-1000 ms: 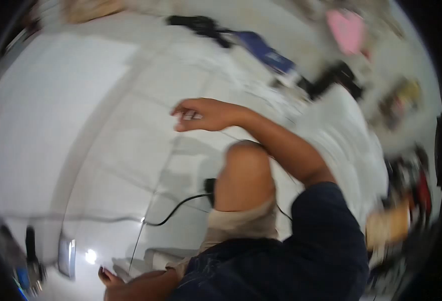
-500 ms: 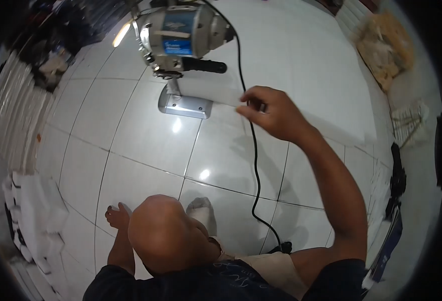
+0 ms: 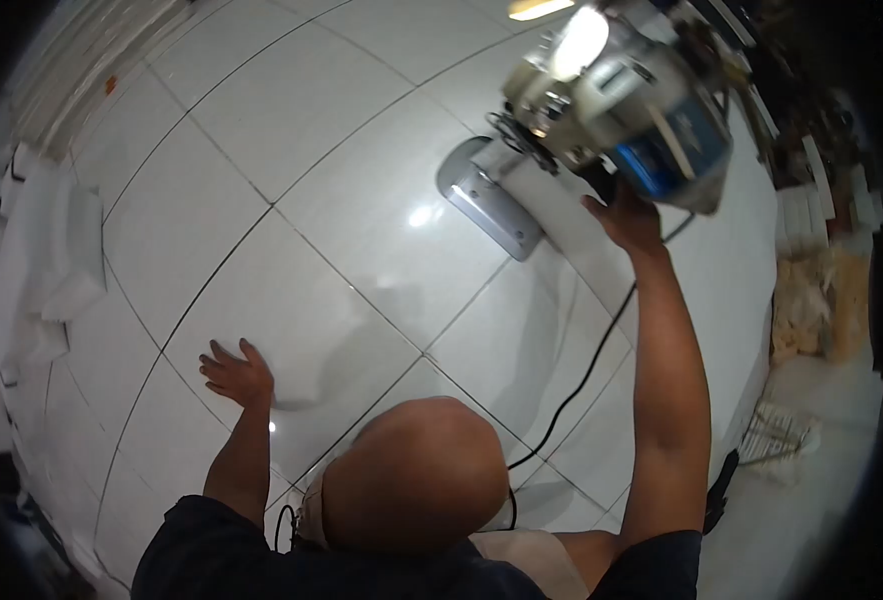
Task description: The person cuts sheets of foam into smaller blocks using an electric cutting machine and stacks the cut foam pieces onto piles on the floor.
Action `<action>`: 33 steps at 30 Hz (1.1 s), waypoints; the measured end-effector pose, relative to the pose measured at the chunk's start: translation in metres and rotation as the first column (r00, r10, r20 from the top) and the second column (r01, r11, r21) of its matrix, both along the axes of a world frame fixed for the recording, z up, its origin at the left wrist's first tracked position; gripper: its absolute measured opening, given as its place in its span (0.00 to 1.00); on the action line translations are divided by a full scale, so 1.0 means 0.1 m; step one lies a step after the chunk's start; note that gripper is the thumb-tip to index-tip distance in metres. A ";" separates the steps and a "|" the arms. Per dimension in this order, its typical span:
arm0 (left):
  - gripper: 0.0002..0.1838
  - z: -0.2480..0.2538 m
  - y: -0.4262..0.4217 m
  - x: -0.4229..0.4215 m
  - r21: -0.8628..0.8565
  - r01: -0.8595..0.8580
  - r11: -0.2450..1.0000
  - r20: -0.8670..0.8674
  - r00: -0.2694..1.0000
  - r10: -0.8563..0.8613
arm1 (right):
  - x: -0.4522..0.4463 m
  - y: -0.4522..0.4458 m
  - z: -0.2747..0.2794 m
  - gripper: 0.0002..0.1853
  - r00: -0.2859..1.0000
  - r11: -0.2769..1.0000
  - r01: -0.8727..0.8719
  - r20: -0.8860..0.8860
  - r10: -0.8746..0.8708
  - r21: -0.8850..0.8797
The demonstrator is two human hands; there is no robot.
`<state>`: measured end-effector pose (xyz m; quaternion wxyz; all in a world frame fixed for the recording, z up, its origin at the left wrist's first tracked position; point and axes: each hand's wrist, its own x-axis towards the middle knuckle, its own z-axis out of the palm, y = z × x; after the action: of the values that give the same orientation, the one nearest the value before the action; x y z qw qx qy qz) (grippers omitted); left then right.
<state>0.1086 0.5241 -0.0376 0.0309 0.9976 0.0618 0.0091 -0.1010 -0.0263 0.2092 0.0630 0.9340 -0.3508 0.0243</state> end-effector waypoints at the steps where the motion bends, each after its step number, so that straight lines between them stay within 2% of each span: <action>1: 0.38 0.06 -0.04 -0.01 0.011 -0.025 1.000 -0.011 1.000 0.025 | 0.03 -0.09 0.02 0.31 0.996 0.993 -0.092 0.012 0.093 -0.069; 3: 0.37 0.12 -0.07 0.03 -0.029 -0.006 1.000 -0.016 1.000 0.006 | 0.06 -0.56 -0.25 0.26 0.966 0.957 -0.258 0.022 0.257 0.134; 5: 0.37 0.07 -0.01 0.04 -0.001 -0.014 1.000 -0.004 1.000 0.014 | 0.04 -0.53 -0.20 0.25 0.992 0.957 -0.108 -0.039 0.123 0.270; 6: 0.37 0.08 -0.01 0.03 -0.014 0.004 1.000 0.002 1.000 -0.004 | 0.07 -0.35 -0.12 0.23 0.999 0.947 -0.007 0.037 -0.005 0.321; 7: 0.37 0.09 -0.04 0.04 -0.033 0.022 0.999 0.012 1.000 -0.021 | 0.11 -0.20 -0.04 0.23 1.000 0.946 -0.010 0.028 0.001 0.323; 9: 0.37 0.13 -0.05 0.07 -0.028 0.006 1.000 -0.031 0.999 -0.007 | 0.11 0.07 0.04 0.19 0.989 0.947 0.095 0.082 -0.125 0.307; 11: 0.37 0.17 -0.07 0.12 -0.020 0.008 1.000 -0.086 0.996 -0.010 | 0.03 0.19 0.05 0.17 0.984 0.958 0.178 -0.066 -0.167 0.223; 13: 0.36 0.24 -0.07 0.15 -0.016 0.001 1.000 -0.123 0.992 -0.003 | -0.23 0.27 -0.01 0.15 0.995 0.959 0.102 -0.006 -0.105 0.265; 15: 0.36 0.22 -0.06 0.14 -0.019 0.004 1.000 -0.161 0.987 -0.007 | -0.44 0.36 -0.03 0.13 0.996 0.973 0.043 -0.092 -0.023 0.226; 17: 0.37 0.08 -0.01 0.11 0.013 0.031 0.999 -0.069 0.997 -0.030 | -0.73 0.43 -0.21 0.11 0.991 0.997 -0.060 -0.118 0.066 0.052; 18: 0.37 0.14 -0.04 0.14 0.008 0.014 1.000 -0.101 0.995 -0.013 | -0.76 0.55 -0.17 0.10 0.980 0.979 -0.177 -0.105 0.167 -0.098; 19: 0.37 0.19 -0.06 0.15 0.010 0.032 0.999 -0.112 0.993 -0.031 | -0.82 0.57 -0.17 0.16 0.966 0.994 0.058 -0.256 -0.033 0.094; 21: 0.37 0.23 -0.09 0.23 0.015 -0.015 1.000 -0.176 0.984 0.018 | -1.31 0.50 -0.49 0.17 0.967 1.000 -0.011 -0.254 0.011 0.000; 22: 0.37 0.17 -0.06 0.21 0.015 0.018 1.000 -0.110 0.994 -0.016 | -1.08 0.65 -0.27 0.18 0.969 0.999 0.030 -0.243 -0.036 -0.026; 23: 0.37 0.10 -0.02 0.18 0.006 0.036 0.999 -0.107 0.994 -0.035 | -1.07 0.72 -0.27 0.21 0.971 0.993 -0.030 -0.239 0.002 -0.113; 25: 0.37 0.00 -0.01 0.18 0.050 0.054 0.997 -0.041 0.998 -0.052 | -1.35 0.66 -0.42 0.19 0.969 0.997 -0.015 -0.248 -0.006 -0.080; 27: 0.37 0.04 -0.09 0.24 0.052 0.032 0.998 -0.102 0.994 -0.026 | -1.99 0.48 -0.83 0.21 0.977 0.998 0.019 -0.210 -0.030 -0.055; 29: 0.36 -0.04 -0.03 0.24 0.057 -0.022 0.998 -0.104 0.994 0.028 | -2.49 0.50 -1.07 0.23 0.946 0.949 -0.238 -0.271 0.178 -0.207; 30: 0.36 -0.10 0.02 0.22 0.063 -0.019 0.998 -0.081 0.996 0.024 | -2.32 0.58 -0.91 0.23 0.982 0.999 -0.035 -0.184 0.030 -0.026; 31: 0.36 -0.08 0.03 0.20 0.063 0.020 0.998 -0.083 0.996 -0.014 | -2.21 0.62 -0.82 0.25 0.968 0.993 -0.014 -0.251 -0.017 -0.118; 33: 0.36 -0.07 0.00 0.26 0.089 -0.061 0.994 -0.162 0.984 0.075 | -2.02 0.64 -0.62 0.25 0.970 0.994 0.064 -0.230 -0.083 -0.090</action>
<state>0.1349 0.5240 -0.0447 -0.0163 0.9926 0.0979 -0.0698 -0.3032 0.0380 0.1474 0.1429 0.9134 -0.3739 -0.0736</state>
